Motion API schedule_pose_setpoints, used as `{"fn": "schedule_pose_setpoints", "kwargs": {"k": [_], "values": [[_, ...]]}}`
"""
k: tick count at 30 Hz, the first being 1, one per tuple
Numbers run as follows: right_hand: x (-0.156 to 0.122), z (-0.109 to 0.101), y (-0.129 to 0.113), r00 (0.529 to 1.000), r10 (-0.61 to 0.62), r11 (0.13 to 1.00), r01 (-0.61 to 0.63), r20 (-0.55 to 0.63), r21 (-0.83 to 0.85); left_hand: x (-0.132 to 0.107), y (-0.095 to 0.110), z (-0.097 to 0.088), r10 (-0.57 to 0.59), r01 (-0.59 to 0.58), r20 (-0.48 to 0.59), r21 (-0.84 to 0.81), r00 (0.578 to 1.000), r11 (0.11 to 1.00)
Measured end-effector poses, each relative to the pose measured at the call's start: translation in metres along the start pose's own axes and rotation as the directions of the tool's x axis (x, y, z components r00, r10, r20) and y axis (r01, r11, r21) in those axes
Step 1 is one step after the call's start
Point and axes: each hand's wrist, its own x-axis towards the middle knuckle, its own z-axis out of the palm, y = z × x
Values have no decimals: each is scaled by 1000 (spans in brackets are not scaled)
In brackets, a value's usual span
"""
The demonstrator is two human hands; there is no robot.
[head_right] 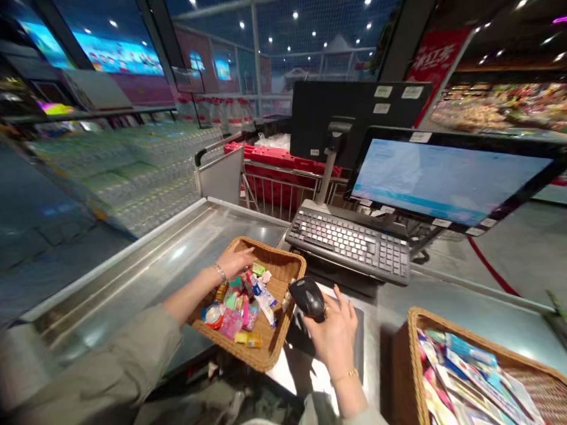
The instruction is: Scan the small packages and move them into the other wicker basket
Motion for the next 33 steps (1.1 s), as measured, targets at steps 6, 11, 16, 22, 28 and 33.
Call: {"fn": "schedule_pose_setpoints", "kwargs": {"k": [6, 11, 16, 22, 28, 33], "values": [[-1, -7, 2, 997, -14, 1000, 13, -76, -15, 3, 33, -10, 4, -7, -192, -13, 981, 1000], [-5, -17, 3, 990, -33, 999, 28, -138, -33, 7, 61, -7, -17, 1, -413, -38, 910, 999], [-10, -24, 6, 981, -14, 999, 8, -193, -33, 12, 80, -6, -25, -6, -546, -55, 837, 998], [-17, -35, 8, 970, -18, 998, 4, -241, -55, 23, 104, -6, -31, -27, -630, -83, 776, 996], [-27, -47, 12, 968, -2, 996, -21, -252, -89, 41, 125, 1, -24, -60, -667, -102, 745, 993], [-34, -57, 15, 963, 39, 993, -67, -265, -99, 54, 140, 7, 9, -111, -670, -110, 742, 988]]}}
